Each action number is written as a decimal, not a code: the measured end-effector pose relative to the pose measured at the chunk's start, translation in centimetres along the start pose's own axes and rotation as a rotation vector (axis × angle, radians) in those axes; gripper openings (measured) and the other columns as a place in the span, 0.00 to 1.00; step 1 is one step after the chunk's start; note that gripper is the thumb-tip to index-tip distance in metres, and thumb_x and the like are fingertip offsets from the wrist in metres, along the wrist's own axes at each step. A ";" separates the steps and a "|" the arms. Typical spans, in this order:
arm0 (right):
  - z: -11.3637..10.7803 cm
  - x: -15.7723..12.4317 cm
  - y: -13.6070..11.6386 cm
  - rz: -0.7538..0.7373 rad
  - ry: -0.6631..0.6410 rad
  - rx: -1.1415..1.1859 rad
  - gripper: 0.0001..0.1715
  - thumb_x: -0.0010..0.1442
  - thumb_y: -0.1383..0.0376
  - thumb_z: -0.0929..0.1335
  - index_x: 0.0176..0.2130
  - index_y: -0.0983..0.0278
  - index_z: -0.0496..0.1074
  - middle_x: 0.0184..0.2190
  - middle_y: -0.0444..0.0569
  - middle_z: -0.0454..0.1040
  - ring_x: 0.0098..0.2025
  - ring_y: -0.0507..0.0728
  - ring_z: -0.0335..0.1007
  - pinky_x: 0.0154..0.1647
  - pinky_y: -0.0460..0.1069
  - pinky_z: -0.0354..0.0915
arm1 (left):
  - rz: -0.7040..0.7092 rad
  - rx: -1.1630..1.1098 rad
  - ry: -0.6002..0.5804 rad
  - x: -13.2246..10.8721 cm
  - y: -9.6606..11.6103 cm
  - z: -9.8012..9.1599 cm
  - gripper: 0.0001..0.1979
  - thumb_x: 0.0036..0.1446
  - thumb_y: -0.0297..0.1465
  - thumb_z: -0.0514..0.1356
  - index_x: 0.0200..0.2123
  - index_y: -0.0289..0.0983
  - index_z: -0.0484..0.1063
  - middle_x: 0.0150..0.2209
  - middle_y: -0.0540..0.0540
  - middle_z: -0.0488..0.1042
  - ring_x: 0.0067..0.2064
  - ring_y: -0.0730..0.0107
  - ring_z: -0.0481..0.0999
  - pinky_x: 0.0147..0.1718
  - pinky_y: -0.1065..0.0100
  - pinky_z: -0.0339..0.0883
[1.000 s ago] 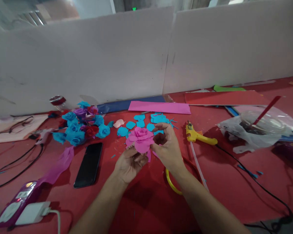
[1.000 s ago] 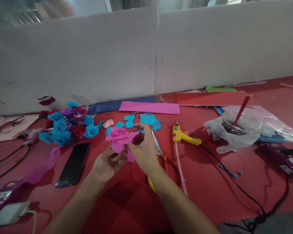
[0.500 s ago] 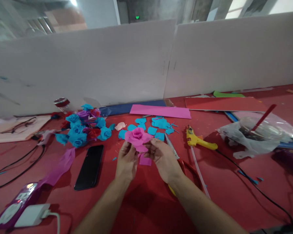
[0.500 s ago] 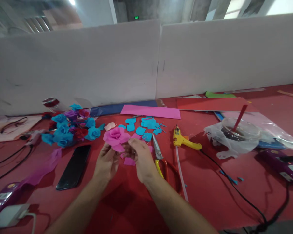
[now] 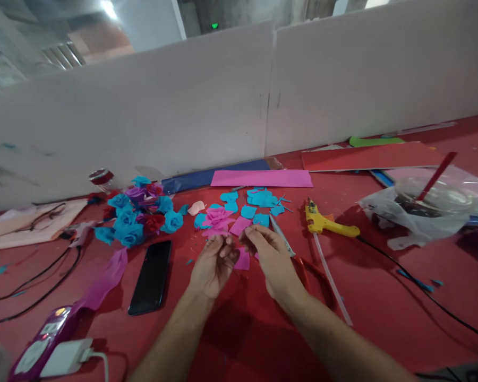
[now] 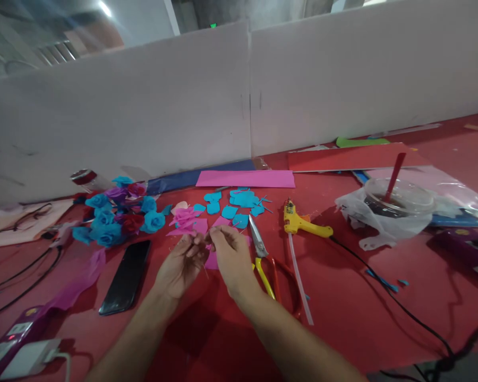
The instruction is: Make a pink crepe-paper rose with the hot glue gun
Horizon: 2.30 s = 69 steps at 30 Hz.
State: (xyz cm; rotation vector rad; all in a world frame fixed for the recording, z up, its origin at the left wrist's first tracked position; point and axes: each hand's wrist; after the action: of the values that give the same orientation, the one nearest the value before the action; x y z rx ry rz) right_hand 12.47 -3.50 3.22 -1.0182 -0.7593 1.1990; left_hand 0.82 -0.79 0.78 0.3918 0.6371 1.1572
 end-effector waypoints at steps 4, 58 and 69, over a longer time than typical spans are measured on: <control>-0.3 0.3 0.3 -0.035 0.006 -0.025 0.12 0.55 0.61 0.65 0.23 0.63 0.71 0.22 0.41 0.66 0.26 0.50 0.59 0.28 0.46 0.57 | -0.074 -0.065 -0.035 -0.2 0.3 0.2 0.10 0.60 0.27 0.55 0.26 0.32 0.67 0.28 0.49 0.66 0.21 0.85 0.57 0.23 0.79 0.60; -0.2 -0.4 2.2 -0.228 -0.053 -0.032 0.16 0.42 0.76 0.70 0.33 0.61 0.77 0.29 0.42 0.76 0.31 0.53 0.68 0.35 0.48 0.67 | 0.538 0.574 -0.032 -3.9 0.7 1.3 0.20 0.34 0.13 0.65 0.32 0.37 0.79 0.37 0.45 0.77 0.41 0.60 0.73 0.43 0.67 0.66; -0.2 -0.3 2.6 -0.307 -0.033 -0.071 0.10 0.44 0.74 0.70 0.30 0.63 0.76 0.26 0.41 0.73 0.30 0.51 0.65 0.33 0.46 0.65 | 0.550 0.546 -0.052 -3.2 -0.5 0.7 0.30 0.41 0.23 0.67 0.51 0.42 0.69 0.50 0.44 0.74 0.50 0.59 0.73 0.48 0.64 0.67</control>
State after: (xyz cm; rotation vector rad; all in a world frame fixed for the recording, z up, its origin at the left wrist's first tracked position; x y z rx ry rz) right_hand 11.59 -3.73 0.71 -0.9027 -0.9521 0.9315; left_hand 0.77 -3.91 1.87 1.1104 0.8265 1.4761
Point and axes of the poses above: each hand's wrist, its own x-axis towards the middle knuckle, its own z-axis out of the palm, y = z × x
